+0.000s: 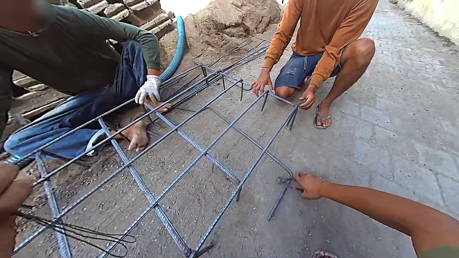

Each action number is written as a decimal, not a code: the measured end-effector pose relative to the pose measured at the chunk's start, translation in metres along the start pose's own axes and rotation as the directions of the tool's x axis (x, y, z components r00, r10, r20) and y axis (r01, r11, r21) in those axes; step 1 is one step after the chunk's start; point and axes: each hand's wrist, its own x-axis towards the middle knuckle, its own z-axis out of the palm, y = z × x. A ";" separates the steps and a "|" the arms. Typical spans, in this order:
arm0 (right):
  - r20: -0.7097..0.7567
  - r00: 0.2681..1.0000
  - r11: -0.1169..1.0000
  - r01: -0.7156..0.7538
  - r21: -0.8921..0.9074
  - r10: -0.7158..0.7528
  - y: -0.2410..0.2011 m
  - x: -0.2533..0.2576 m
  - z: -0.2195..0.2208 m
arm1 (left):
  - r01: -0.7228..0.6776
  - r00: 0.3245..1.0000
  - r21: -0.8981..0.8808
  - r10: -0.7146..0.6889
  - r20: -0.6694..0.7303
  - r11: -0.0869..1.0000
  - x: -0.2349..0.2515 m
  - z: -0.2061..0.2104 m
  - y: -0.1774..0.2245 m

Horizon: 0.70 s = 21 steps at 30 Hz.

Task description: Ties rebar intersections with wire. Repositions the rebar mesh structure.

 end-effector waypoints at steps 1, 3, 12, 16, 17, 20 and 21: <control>-0.012 0.994 0.991 -0.105 0.086 0.106 0.007 0.002 -0.008 | -0.004 1.000 -0.070 0.006 0.031 0.998 0.000 0.004 0.005; -0.002 0.959 0.935 -0.276 0.223 0.283 0.019 0.009 -0.019 | -0.001 0.991 -0.176 0.024 0.130 0.984 0.005 0.005 0.002; -0.023 0.902 0.711 -0.324 0.624 0.431 0.031 0.034 -0.043 | 0.049 0.978 -0.214 -0.004 0.208 0.976 0.015 0.034 0.009; -0.266 0.876 0.563 -0.008 0.826 0.403 0.021 0.030 -0.052 | 0.070 0.986 -0.255 -0.028 0.164 0.964 0.012 0.056 0.020; -0.331 0.854 0.575 0.047 0.817 0.401 0.019 0.028 -0.056 | 0.076 0.986 -0.251 -0.035 0.164 0.965 0.013 0.056 0.019; -0.517 0.770 0.663 0.169 0.730 0.373 0.016 0.025 -0.073 | 0.097 0.983 -0.245 -0.054 0.175 0.965 0.014 0.057 0.015; -0.562 0.739 0.682 0.195 0.705 0.370 0.015 0.025 -0.082 | 0.097 0.984 -0.246 -0.056 0.168 0.964 0.014 0.059 0.014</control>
